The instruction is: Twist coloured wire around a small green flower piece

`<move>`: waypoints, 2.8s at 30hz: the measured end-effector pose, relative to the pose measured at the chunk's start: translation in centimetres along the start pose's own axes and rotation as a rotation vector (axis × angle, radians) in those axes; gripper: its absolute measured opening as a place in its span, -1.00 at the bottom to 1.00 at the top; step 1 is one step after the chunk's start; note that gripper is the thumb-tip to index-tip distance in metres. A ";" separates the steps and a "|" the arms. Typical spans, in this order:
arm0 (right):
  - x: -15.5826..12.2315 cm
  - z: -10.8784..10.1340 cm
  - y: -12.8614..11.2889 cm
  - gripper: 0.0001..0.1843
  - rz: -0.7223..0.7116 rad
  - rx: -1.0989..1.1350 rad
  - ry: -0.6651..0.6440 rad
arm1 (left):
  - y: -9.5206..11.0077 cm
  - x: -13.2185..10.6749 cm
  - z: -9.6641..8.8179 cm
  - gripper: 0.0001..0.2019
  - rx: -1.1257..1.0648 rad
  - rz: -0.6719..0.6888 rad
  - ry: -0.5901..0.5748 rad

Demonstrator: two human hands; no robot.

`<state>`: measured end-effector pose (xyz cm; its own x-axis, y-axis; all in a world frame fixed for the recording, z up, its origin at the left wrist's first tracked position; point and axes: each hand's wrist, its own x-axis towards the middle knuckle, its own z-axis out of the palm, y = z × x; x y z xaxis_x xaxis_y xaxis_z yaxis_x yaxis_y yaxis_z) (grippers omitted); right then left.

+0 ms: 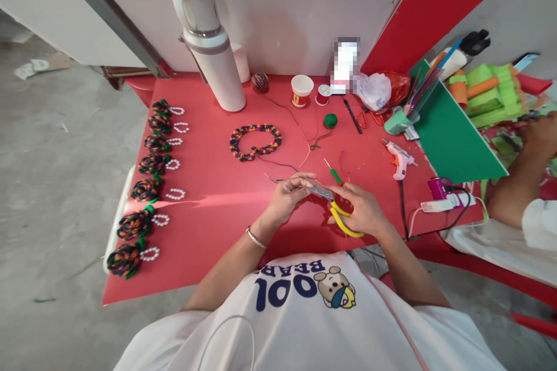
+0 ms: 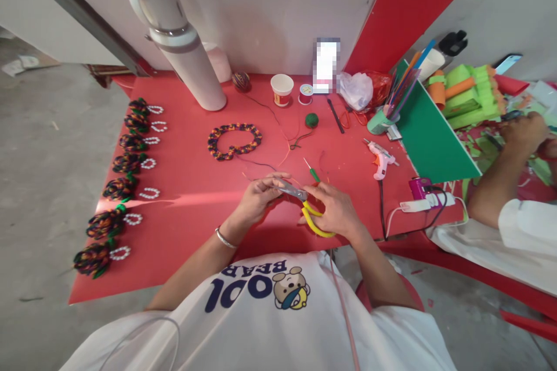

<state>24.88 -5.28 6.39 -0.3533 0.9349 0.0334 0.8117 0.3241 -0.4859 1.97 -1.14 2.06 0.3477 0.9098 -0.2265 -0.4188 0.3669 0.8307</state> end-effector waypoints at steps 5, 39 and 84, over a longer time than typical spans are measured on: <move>0.1 -0.1 -0.1 -0.27 0.027 0.005 -0.017 | 0.2 -0.1 0.2 -0.80 -0.012 0.020 0.017; -1.5 -0.5 5.5 -0.37 0.530 -0.439 0.211 | 0.2 0.0 0.2 -0.62 -0.021 -0.071 0.043; 4.8 3.6 -7.1 -0.70 0.245 -0.487 -0.366 | 1.2 0.2 0.2 -0.61 -0.041 0.071 0.340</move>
<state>15.78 -3.64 6.83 -0.1972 0.9081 -0.3695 0.9762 0.2167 0.0118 1.67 -0.52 3.14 0.0196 0.9434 -0.3312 -0.4677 0.3014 0.8309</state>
